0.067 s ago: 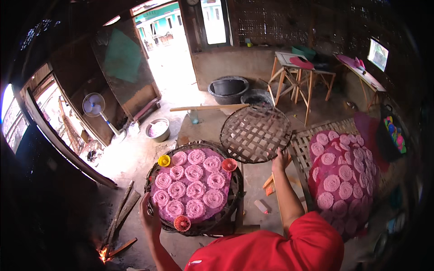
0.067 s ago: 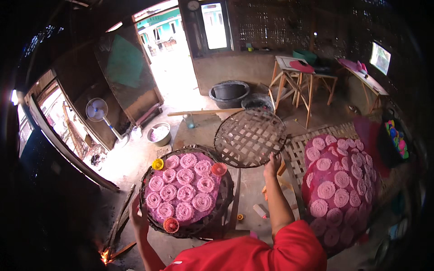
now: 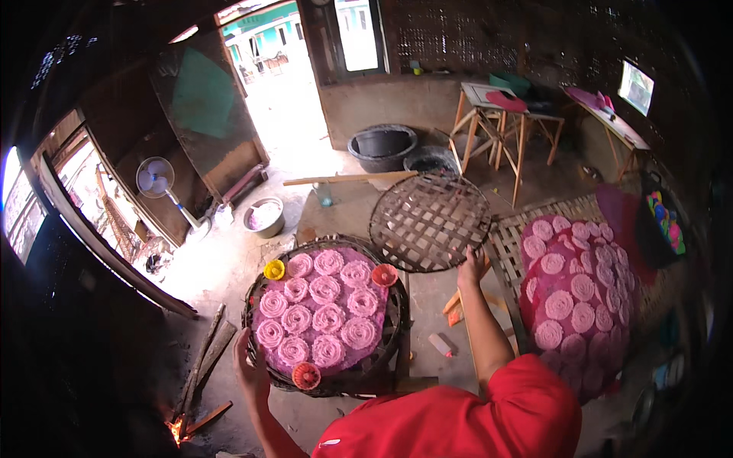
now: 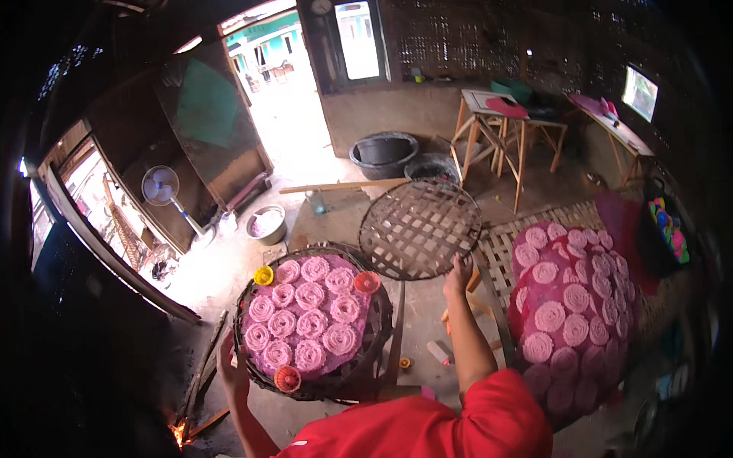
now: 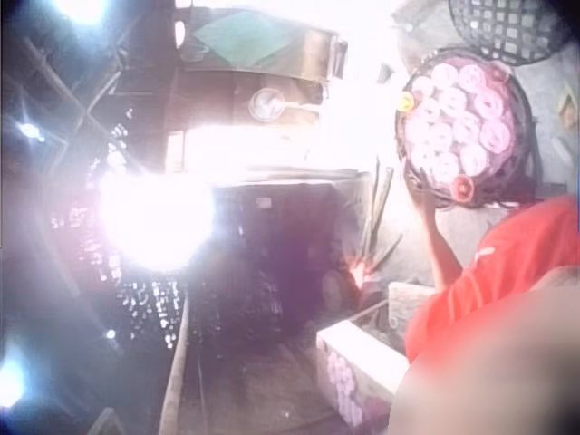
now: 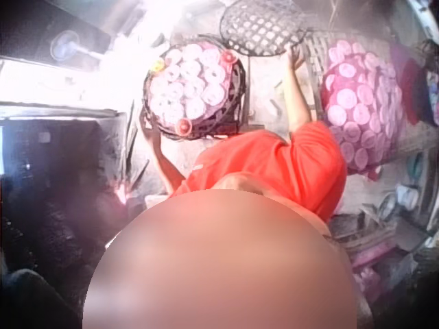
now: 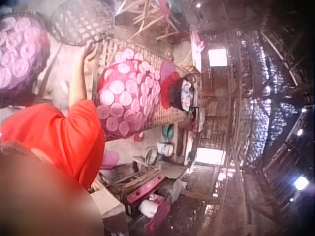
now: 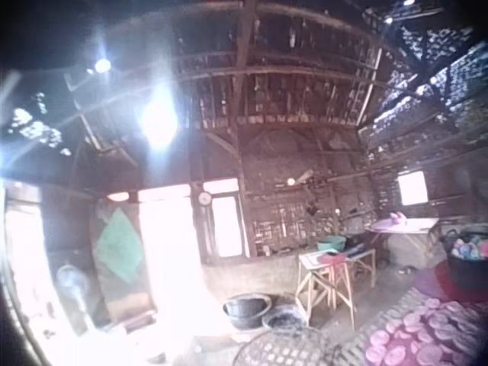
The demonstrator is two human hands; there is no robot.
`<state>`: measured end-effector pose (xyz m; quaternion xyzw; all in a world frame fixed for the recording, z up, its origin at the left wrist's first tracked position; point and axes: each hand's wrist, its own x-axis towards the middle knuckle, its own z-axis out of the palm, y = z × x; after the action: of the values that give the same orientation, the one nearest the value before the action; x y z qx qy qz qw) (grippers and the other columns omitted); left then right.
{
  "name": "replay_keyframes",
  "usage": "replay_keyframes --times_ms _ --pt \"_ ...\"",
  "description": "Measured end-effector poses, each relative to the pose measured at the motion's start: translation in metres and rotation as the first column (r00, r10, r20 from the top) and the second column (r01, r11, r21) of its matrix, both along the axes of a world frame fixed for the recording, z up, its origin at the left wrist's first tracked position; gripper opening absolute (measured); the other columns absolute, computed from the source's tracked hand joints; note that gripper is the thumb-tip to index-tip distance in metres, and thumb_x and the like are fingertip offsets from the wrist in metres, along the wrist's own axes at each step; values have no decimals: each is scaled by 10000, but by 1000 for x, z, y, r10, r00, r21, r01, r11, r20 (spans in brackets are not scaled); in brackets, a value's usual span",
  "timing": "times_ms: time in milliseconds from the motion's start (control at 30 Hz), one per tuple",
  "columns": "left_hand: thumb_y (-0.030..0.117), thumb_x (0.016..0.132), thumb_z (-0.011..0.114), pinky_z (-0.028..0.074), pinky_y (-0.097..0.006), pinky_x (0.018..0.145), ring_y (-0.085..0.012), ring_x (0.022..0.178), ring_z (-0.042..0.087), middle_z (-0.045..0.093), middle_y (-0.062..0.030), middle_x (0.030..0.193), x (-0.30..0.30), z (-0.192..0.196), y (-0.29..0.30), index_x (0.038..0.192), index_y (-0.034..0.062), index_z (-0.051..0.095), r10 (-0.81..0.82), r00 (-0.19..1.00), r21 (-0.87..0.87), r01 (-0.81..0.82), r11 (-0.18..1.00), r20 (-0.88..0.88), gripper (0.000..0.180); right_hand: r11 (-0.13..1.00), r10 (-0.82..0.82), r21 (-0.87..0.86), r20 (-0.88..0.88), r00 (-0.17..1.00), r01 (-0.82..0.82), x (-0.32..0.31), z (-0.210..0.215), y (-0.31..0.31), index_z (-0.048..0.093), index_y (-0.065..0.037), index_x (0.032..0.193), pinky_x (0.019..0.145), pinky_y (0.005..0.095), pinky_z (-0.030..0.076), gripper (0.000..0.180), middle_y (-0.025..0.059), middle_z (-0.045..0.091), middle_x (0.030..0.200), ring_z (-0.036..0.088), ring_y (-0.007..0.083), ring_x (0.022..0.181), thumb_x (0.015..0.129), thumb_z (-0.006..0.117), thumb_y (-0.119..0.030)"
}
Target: The person scoops purple dough from a basin, uses a wooden mold to form rose-shaped rolls, and places them on a pink mat. They then transfer the rolls into woven baskets and cover them with lids.
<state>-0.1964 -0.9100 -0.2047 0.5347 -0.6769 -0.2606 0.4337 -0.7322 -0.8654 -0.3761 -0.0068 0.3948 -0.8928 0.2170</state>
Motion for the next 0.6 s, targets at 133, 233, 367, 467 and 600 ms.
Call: replay_keyframes --times_ms 133,233,367,467,600 --pt "74 905 613 399 -371 1003 -242 1190 537 575 -119 1277 2 -11 1 1299 31 534 28 999 50 -29 998 30 405 987 108 133 -107 988 -93 -13 -2 2 451 -122 1292 718 389 519 358 55 573 1096 601 205 901 962 563 -202" --pt "93 908 610 402 -373 1007 -264 1173 550 587 -146 1248 -6 -12 -4 1262 17 555 0 997 2 0 1000 82 366 974 154 175 -57 986 -142 -19 5 3 495 -104 1245 707 362 493 357 43 580 1050 575 175 900 936 600 -248" --pt "69 886 633 415 -373 998 -290 1168 553 591 -169 1228 -10 -5 -2 1228 1 567 -46 995 -40 50 998 89 354 817 -79 489 -429 900 305 19 35 0 490 -31 1258 883 371 446 503 142 519 1223 522 272 1091 883 672 -313" --pt "61 838 678 424 -387 992 -320 1159 549 576 -181 1230 -12 -2 6 1249 19 552 -123 969 -72 141 987 213 431 870 392 486 -784 481 85 82 70 -13 426 -16 1350 996 387 400 667 223 455 1339 442 345 1252 840 724 -326" --pt "192 734 792 378 -425 1045 -346 1226 492 545 -159 1294 -17 -5 26 1284 50 537 -266 880 59 265 963 393 623 815 575 540 -800 -173 212 149 105 -32 498 -43 1317 998 417 410 589 220 511 1300 508 356 1200 829 729 -277"
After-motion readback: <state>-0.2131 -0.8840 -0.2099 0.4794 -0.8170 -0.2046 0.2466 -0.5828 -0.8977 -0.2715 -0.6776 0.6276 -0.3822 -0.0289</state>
